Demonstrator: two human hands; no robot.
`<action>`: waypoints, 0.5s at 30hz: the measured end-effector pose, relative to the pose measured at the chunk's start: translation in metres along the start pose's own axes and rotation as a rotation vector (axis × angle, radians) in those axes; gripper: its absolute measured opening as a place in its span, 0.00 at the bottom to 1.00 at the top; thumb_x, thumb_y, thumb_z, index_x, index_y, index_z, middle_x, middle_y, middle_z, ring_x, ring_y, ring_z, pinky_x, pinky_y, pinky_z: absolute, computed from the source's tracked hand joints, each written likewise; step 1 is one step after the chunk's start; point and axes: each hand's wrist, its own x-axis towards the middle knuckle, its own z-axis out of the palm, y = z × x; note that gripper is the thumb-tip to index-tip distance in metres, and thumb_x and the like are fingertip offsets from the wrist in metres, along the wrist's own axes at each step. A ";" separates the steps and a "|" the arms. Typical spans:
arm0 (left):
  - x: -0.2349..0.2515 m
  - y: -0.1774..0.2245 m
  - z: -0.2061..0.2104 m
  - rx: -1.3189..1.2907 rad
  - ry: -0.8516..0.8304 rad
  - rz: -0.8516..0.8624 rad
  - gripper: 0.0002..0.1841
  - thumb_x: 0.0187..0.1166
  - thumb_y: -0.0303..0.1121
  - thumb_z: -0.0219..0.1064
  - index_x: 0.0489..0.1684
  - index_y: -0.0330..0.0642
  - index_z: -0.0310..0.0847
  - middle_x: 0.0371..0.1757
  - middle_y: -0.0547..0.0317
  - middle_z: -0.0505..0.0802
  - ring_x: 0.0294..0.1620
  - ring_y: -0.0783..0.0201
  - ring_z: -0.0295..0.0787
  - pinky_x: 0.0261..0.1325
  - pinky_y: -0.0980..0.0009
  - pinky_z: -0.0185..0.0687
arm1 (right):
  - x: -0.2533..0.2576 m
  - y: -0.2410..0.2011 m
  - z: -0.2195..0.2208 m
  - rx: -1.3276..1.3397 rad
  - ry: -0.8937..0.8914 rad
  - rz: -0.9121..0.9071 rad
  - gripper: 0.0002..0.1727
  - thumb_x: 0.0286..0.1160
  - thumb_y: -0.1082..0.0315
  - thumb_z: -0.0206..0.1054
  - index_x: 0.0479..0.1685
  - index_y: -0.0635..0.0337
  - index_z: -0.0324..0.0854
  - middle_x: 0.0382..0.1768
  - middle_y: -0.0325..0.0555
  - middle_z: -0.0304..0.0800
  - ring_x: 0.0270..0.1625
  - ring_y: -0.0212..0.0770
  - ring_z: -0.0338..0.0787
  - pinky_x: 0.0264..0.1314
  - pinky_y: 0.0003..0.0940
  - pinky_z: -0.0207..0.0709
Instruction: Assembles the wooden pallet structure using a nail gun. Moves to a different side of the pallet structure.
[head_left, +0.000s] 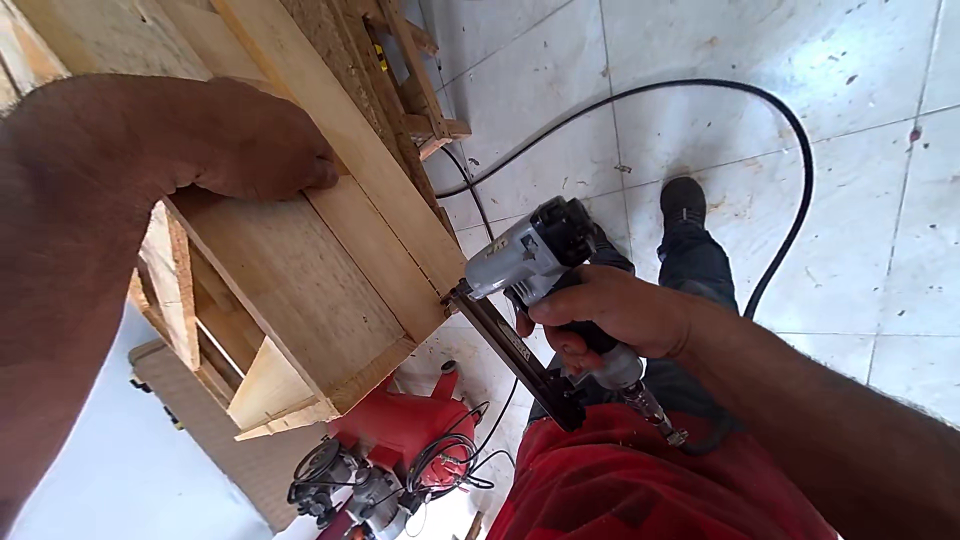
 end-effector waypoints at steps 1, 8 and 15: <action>0.003 -0.004 0.008 0.050 0.062 0.035 0.26 0.91 0.54 0.42 0.29 0.58 0.83 0.28 0.61 0.87 0.35 0.55 0.88 0.38 0.43 0.81 | -0.001 0.002 -0.001 -0.008 -0.003 0.003 0.19 0.81 0.51 0.61 0.51 0.57 0.84 0.14 0.40 0.75 0.15 0.33 0.81 0.25 0.33 0.87; -0.045 0.042 -0.042 0.034 -0.070 -0.195 0.26 0.92 0.56 0.47 0.44 0.56 0.93 0.42 0.60 0.95 0.57 0.54 0.91 0.82 0.23 0.48 | -0.007 -0.024 0.005 0.088 -0.012 -0.072 0.24 0.83 0.44 0.59 0.58 0.55 0.82 0.13 0.39 0.73 0.14 0.32 0.82 0.26 0.33 0.90; -0.043 0.035 -0.047 0.000 -0.126 -0.189 0.27 0.90 0.59 0.50 0.37 0.54 0.93 0.34 0.60 0.92 0.51 0.55 0.90 0.82 0.27 0.50 | 0.037 -0.115 0.027 0.107 -0.119 -0.258 0.29 0.91 0.42 0.44 0.51 0.58 0.80 0.14 0.33 0.67 0.14 0.32 0.79 0.27 0.41 0.91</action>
